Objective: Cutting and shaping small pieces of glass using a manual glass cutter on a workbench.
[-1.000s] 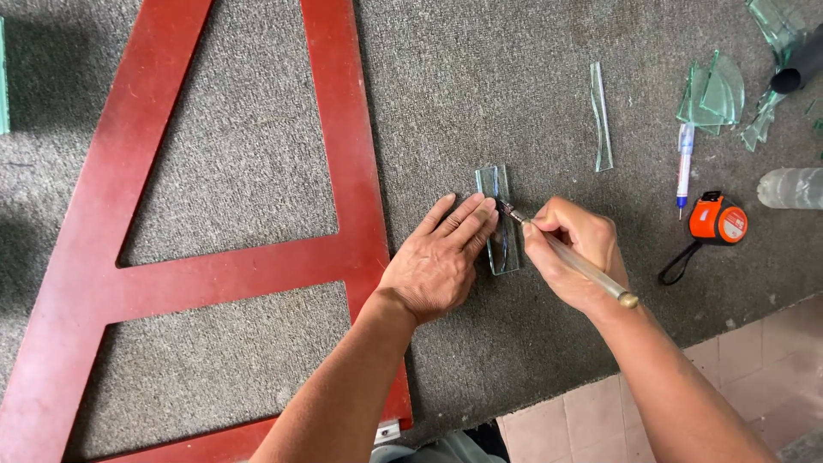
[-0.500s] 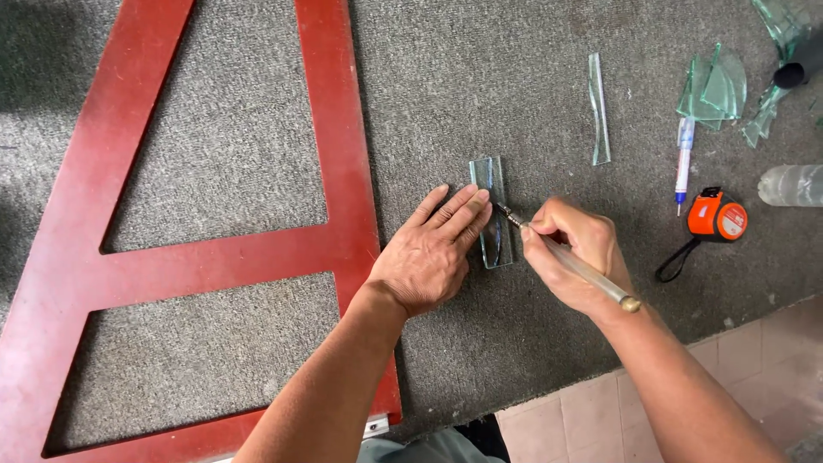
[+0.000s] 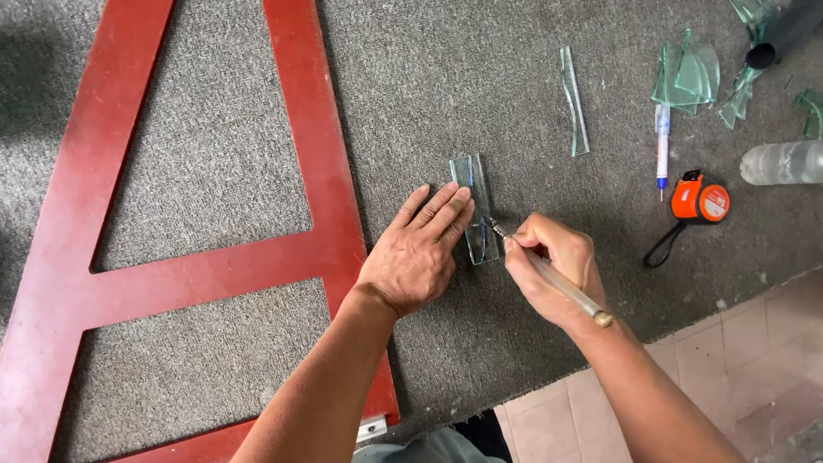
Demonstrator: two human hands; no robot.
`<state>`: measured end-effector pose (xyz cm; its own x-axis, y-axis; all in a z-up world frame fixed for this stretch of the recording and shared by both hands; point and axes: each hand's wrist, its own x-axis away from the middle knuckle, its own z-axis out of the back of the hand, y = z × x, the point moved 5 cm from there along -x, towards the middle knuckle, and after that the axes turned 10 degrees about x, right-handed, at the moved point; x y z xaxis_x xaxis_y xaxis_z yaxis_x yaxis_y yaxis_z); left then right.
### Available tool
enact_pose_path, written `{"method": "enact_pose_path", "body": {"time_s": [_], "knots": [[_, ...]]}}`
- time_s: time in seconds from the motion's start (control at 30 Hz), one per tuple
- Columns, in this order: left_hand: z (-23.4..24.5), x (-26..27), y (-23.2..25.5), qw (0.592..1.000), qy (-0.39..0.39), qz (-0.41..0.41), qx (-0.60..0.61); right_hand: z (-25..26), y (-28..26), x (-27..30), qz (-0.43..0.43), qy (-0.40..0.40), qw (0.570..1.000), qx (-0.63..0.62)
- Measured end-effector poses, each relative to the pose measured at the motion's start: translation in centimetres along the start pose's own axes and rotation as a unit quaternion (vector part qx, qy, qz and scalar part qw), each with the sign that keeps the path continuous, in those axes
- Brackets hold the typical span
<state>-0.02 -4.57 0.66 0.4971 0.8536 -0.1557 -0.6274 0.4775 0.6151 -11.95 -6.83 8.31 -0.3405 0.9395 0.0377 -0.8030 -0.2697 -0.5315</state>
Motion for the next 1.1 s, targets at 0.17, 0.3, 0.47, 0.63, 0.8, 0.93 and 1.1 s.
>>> {"method": "enact_pose_path", "body": {"time_s": [0.17, 0.3, 0.47, 0.63, 0.8, 0.93, 1.1], "knots": [[-0.2, -0.1, 0.0, 1.0, 0.014, 0.0, 0.013, -0.1, -0.1, 0.9, -0.009, 0.02, 1.0, 0.0], [-0.4, 0.0, 0.1, 1.0, 0.011, -0.002, 0.006, -0.4, -0.2, 1.6, -0.042, 0.042, 0.998, 0.005], [-0.4, 0.0, 0.2, 1.0, 0.024, -0.002, -0.001, -0.5, -0.4, 2.5, -0.074, 0.061, 0.995, -0.002], [-0.2, -0.1, 0.3, 0.999, 0.032, -0.01, 0.001, -0.6, -0.7, 3.4, -0.101, 0.082, 0.992, 0.005], [0.5, 0.2, 0.2, 0.999, 0.029, -0.013, -0.02, -1.3, -1.4, 4.9, -0.132, 0.101, 0.986, 0.03], [2.0, -0.1, 1.1, 0.997, 0.056, -0.035, 0.039, -1.7, -1.4, 6.3, -0.179, 0.115, 0.977, 0.014], [2.6, -1.0, 2.4, 0.991, 0.091, -0.086, 0.037, 2.7, -1.8, 7.7, -0.12, 0.206, 0.971, 0.004]]}}
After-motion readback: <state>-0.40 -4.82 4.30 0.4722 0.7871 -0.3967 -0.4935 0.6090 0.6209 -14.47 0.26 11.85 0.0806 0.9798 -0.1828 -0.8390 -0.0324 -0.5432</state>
